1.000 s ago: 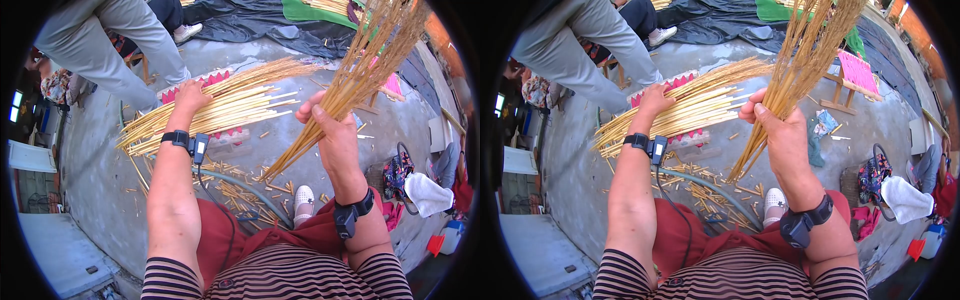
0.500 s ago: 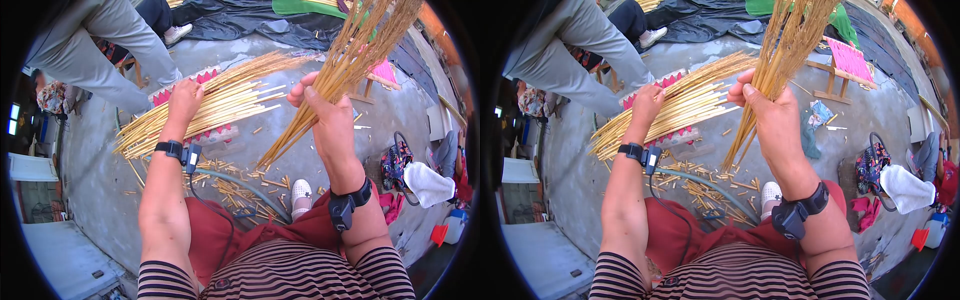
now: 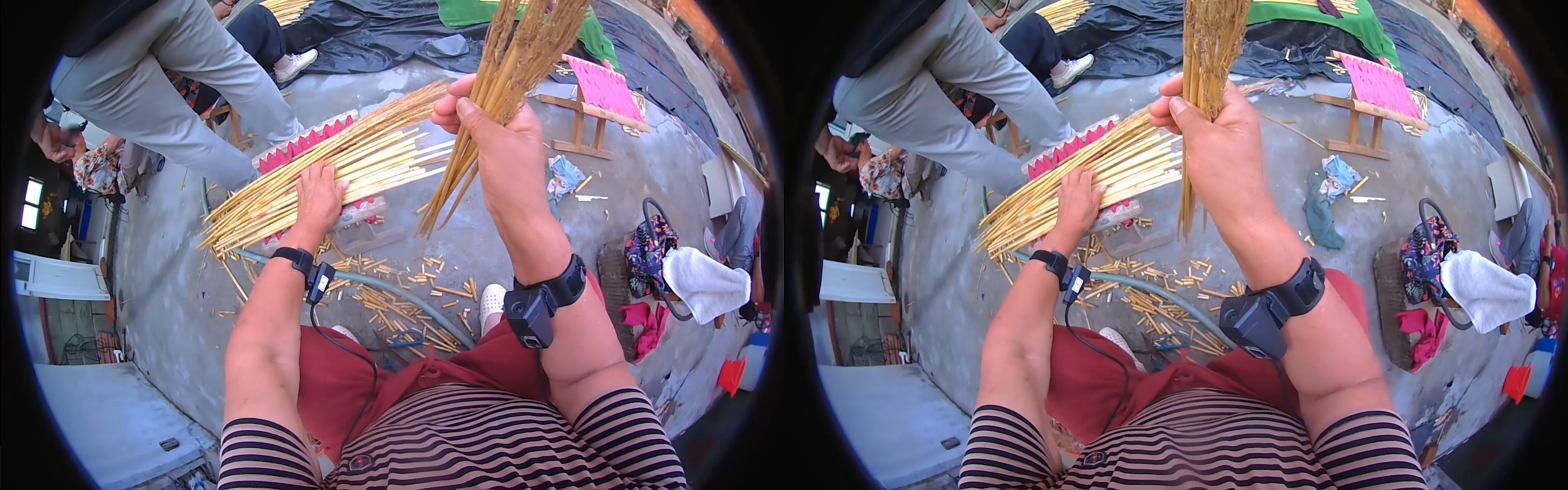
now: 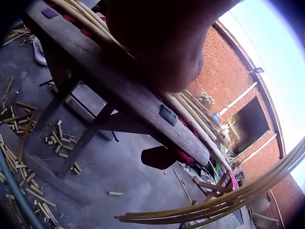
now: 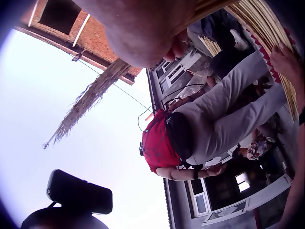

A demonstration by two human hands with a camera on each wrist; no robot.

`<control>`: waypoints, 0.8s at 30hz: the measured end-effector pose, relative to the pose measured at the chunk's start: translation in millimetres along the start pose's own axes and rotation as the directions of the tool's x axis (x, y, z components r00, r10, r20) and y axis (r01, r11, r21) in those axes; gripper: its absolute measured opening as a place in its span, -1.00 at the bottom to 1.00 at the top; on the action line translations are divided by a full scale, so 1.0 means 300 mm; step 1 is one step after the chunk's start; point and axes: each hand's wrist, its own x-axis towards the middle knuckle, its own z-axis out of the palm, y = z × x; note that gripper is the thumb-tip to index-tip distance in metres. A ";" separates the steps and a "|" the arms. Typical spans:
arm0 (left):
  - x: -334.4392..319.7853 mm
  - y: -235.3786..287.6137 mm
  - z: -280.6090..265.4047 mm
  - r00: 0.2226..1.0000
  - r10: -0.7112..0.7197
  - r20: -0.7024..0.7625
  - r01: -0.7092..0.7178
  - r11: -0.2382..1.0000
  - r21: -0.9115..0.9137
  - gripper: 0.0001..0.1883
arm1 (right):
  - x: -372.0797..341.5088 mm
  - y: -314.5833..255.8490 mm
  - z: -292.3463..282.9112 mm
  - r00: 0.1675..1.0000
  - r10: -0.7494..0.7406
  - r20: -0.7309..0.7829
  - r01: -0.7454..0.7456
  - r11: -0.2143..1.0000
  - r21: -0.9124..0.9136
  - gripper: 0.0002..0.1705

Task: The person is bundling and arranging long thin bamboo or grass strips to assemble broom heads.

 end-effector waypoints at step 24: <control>-0.011 0.010 0.001 0.990 -0.092 -0.104 0.075 0.985 -0.158 -0.87 | 0.008 0.016 0.011 0.999 -0.001 0.041 0.004 0.998 -0.063 -0.86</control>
